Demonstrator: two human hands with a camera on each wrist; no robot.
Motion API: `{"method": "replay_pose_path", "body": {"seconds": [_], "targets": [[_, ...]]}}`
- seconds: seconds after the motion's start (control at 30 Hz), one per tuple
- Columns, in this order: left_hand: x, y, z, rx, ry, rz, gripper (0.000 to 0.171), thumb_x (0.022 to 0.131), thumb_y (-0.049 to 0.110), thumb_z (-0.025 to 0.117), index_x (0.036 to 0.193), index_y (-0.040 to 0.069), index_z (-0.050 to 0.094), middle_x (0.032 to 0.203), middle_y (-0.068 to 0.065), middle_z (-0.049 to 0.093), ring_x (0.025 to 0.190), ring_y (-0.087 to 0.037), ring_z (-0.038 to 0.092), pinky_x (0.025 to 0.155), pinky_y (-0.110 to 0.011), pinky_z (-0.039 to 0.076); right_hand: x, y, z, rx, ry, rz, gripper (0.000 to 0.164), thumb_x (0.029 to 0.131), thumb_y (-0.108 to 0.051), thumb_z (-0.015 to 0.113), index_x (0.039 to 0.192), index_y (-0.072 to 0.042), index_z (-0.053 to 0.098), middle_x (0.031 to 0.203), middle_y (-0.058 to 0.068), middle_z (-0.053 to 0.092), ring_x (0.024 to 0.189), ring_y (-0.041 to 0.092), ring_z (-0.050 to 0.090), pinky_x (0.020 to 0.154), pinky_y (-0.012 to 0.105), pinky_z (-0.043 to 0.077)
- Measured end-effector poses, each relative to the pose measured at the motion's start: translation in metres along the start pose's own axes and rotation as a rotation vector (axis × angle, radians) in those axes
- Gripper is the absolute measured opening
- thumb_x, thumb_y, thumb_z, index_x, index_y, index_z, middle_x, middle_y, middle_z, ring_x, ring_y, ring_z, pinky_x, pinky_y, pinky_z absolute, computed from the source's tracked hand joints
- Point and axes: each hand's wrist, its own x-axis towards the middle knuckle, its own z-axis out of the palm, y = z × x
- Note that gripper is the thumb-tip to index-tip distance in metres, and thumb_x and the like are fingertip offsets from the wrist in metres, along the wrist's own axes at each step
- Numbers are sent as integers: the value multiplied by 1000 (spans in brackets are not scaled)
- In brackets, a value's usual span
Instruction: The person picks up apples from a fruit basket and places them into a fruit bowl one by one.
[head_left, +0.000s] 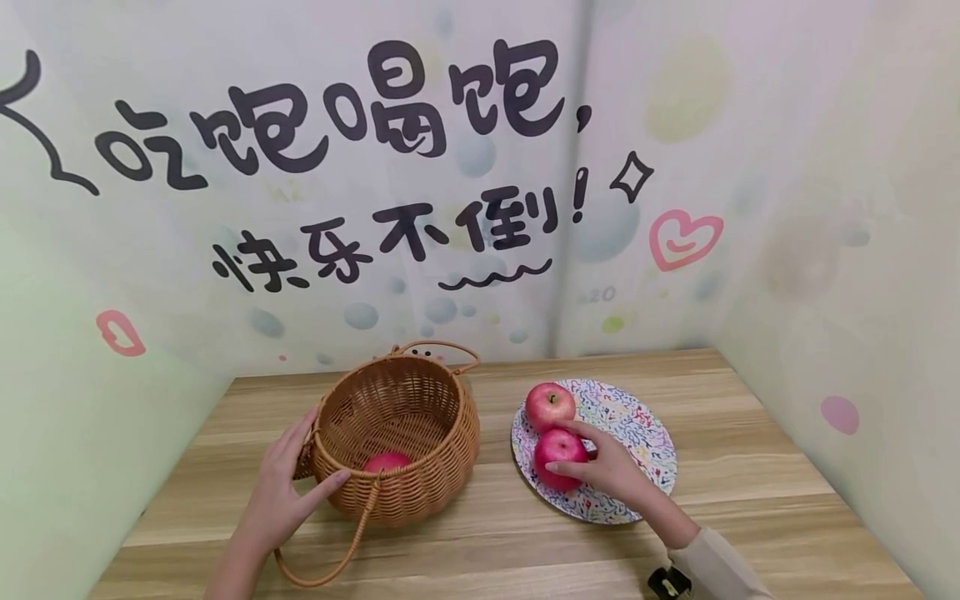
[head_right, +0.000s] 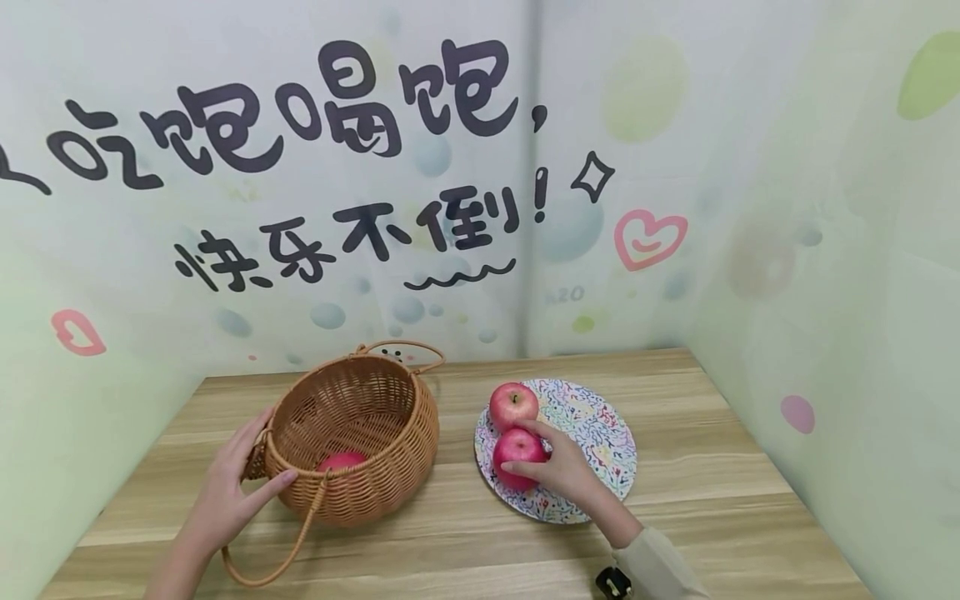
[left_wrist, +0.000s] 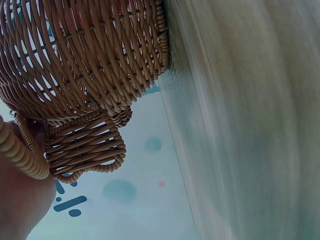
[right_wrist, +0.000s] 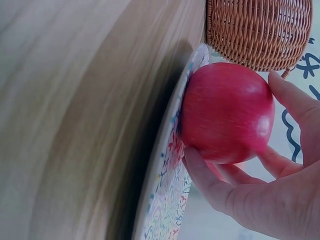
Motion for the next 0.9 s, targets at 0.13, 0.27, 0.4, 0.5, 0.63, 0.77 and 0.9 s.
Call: {"method": "replay_pose_path", "body": {"seconds": [0.13,0.27,0.4,0.5,0.63,0.77,0.9], "targets": [[0,0,0,-5,6,11,95,87,27,85,166,14,34,161,-28,43,142,-54,37,101,-83,32,0,-1,-2,12,-5,-11,71,85,-18,89,146,1,59,140,34,60,108,39,72,84,44,64],[0,1,0,-11,10,19,95,86,26,84,166,12,35,160,-28,43,141,-54,37,101,-82,31,0,-2,-4,30,-12,-8,71,86,-17,88,146,3,58,145,35,55,109,42,71,84,44,64],[0,1,0,-11,14,24,95,85,26,84,165,11,35,159,-28,44,140,-54,39,101,-83,32,0,-3,-5,35,-22,-20,70,87,-16,88,146,6,57,149,36,52,110,45,71,84,44,64],[0,1,1,-10,15,25,95,85,26,84,165,11,35,159,-28,44,140,-54,39,101,-83,32,0,-4,-7,27,-30,-51,69,88,-16,87,145,8,57,149,36,52,110,47,71,84,44,64],[0,1,1,-8,11,19,95,86,27,84,166,12,35,160,-27,44,140,-53,39,100,-83,33,-1,-5,-10,15,-37,-69,68,88,-16,86,144,9,56,149,35,53,110,48,70,84,45,64],[0,1,0,-6,5,9,95,87,27,84,166,13,34,160,-27,43,141,-52,38,100,-83,34,0,-6,-13,0,-28,-53,68,89,-17,86,145,6,57,147,34,55,109,44,70,84,44,64],[0,1,0,-6,3,7,94,87,26,84,166,11,34,160,-28,43,141,-53,37,100,-83,33,0,-8,-16,-25,-22,-61,66,88,-18,86,144,5,59,145,33,57,109,42,69,86,46,63]]}}
